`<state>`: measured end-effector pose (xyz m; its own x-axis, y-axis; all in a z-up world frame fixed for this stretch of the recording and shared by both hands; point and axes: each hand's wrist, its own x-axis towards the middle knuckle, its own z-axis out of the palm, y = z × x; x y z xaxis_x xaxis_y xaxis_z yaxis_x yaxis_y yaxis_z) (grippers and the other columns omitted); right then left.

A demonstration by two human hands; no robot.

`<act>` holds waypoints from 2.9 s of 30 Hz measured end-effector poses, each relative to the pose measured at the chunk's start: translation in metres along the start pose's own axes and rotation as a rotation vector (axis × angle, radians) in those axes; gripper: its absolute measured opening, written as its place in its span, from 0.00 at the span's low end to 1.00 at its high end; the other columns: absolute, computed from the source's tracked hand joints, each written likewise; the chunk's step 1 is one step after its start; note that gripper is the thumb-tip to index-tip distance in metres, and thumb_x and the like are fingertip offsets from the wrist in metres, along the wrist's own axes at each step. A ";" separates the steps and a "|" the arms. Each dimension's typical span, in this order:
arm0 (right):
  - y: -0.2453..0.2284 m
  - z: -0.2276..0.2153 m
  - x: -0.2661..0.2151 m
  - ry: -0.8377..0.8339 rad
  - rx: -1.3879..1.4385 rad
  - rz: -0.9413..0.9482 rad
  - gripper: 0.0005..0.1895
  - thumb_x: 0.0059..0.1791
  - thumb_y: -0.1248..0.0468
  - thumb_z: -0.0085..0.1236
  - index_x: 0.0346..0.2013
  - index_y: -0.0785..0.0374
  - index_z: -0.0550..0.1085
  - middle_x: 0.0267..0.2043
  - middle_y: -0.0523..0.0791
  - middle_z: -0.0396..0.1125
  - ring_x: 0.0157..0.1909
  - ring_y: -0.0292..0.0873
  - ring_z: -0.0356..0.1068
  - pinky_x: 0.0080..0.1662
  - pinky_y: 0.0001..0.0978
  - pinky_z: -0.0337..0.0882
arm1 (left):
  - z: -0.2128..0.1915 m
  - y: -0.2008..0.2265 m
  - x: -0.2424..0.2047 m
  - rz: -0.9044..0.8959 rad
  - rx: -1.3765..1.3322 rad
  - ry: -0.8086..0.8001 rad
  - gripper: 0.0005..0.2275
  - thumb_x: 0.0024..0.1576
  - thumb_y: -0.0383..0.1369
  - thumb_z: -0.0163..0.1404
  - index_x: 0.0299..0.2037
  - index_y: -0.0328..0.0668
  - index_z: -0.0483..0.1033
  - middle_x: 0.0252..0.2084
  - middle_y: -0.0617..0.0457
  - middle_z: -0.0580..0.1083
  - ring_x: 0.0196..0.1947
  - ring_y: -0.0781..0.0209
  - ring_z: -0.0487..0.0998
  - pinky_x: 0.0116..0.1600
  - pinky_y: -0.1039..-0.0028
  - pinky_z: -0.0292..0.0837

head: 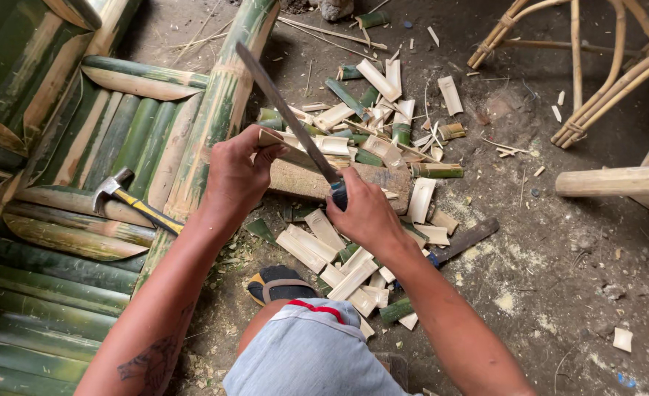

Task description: The person assembles a bamboo structure by splitting bamboo strips with a machete and hammering them into place. The person repeatedly selects bamboo pieces, splits them, and secures them into the frame using a hammer and nails.

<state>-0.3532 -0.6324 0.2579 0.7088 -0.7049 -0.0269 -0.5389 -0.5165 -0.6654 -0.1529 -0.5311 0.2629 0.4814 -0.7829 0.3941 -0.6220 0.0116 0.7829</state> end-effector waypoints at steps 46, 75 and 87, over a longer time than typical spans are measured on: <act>-0.029 -0.013 -0.023 0.049 0.026 -0.055 0.16 0.49 0.60 0.59 0.43 0.67 0.67 0.30 0.56 0.71 0.34 0.58 0.76 0.36 0.48 0.72 | -0.003 0.018 -0.020 0.137 0.115 0.101 0.05 0.56 0.19 0.56 0.37 0.39 0.76 0.33 0.43 0.77 0.34 0.45 0.81 0.37 0.61 0.75; 0.034 0.022 0.016 -0.316 0.106 0.144 0.13 0.46 0.63 0.59 0.41 0.66 0.69 0.25 0.55 0.71 0.26 0.56 0.74 0.32 0.49 0.74 | -0.007 0.015 -0.012 0.174 0.006 0.098 0.11 0.53 0.16 0.49 0.43 0.38 0.74 0.35 0.42 0.78 0.38 0.43 0.82 0.39 0.58 0.76; 0.155 0.100 0.011 -0.158 -0.138 0.141 0.10 0.45 0.64 0.59 0.36 0.66 0.69 0.26 0.54 0.70 0.26 0.52 0.73 0.29 0.44 0.73 | 0.000 0.015 -0.014 0.129 0.018 0.049 0.05 0.55 0.21 0.57 0.37 0.37 0.73 0.32 0.42 0.75 0.35 0.40 0.79 0.37 0.58 0.72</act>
<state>-0.3836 -0.6719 0.0801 0.6787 -0.6955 -0.2359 -0.6870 -0.4876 -0.5389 -0.1687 -0.5194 0.2691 0.4264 -0.7443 0.5140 -0.6913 0.0983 0.7159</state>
